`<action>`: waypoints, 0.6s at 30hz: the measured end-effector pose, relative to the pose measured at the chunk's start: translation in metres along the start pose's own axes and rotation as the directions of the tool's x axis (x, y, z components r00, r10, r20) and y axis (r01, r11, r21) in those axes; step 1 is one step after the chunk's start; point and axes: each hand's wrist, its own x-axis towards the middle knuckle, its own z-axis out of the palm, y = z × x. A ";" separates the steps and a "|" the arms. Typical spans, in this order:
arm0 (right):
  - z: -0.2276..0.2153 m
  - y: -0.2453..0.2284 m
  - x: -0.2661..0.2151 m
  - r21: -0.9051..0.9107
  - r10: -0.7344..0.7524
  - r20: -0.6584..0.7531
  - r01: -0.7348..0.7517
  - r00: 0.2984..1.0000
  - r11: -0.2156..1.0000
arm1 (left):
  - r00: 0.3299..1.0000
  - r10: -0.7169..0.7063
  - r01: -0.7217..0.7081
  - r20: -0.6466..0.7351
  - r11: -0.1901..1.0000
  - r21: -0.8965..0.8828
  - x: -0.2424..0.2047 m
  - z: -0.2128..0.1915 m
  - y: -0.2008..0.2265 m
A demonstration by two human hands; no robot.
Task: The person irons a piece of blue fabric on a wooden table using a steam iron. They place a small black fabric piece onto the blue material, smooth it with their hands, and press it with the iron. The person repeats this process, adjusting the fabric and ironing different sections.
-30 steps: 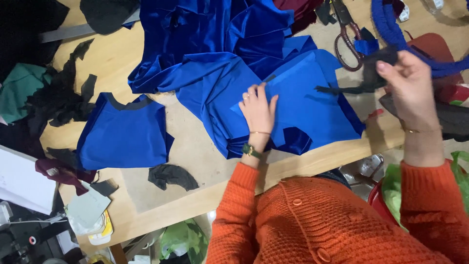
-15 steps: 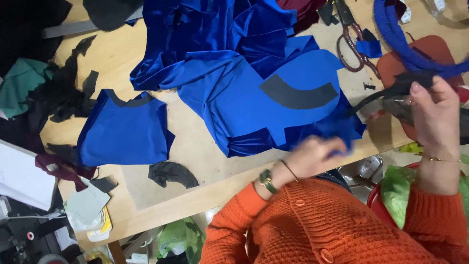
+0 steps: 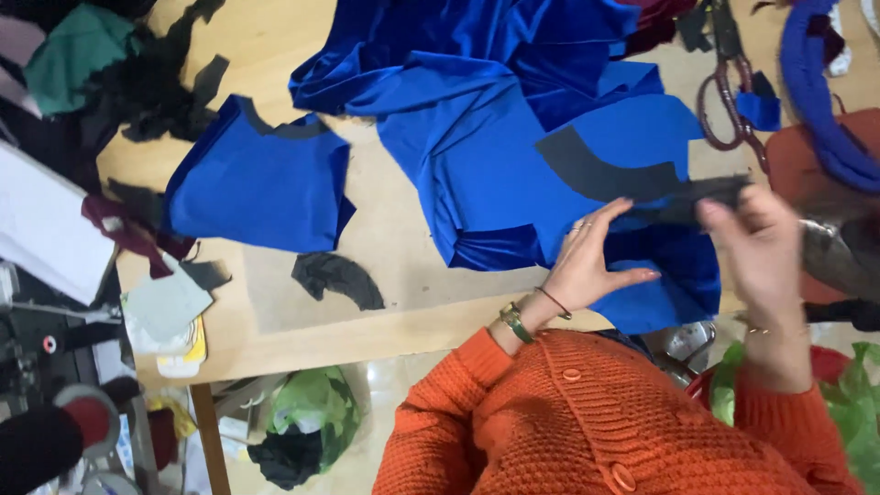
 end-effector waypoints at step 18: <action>0.086 -0.014 -0.003 0.382 0.100 0.177 -0.162 0.979 0.910 | 0.902 0.042 0.155 -0.430 0.898 0.412 -0.065 -0.138 -0.079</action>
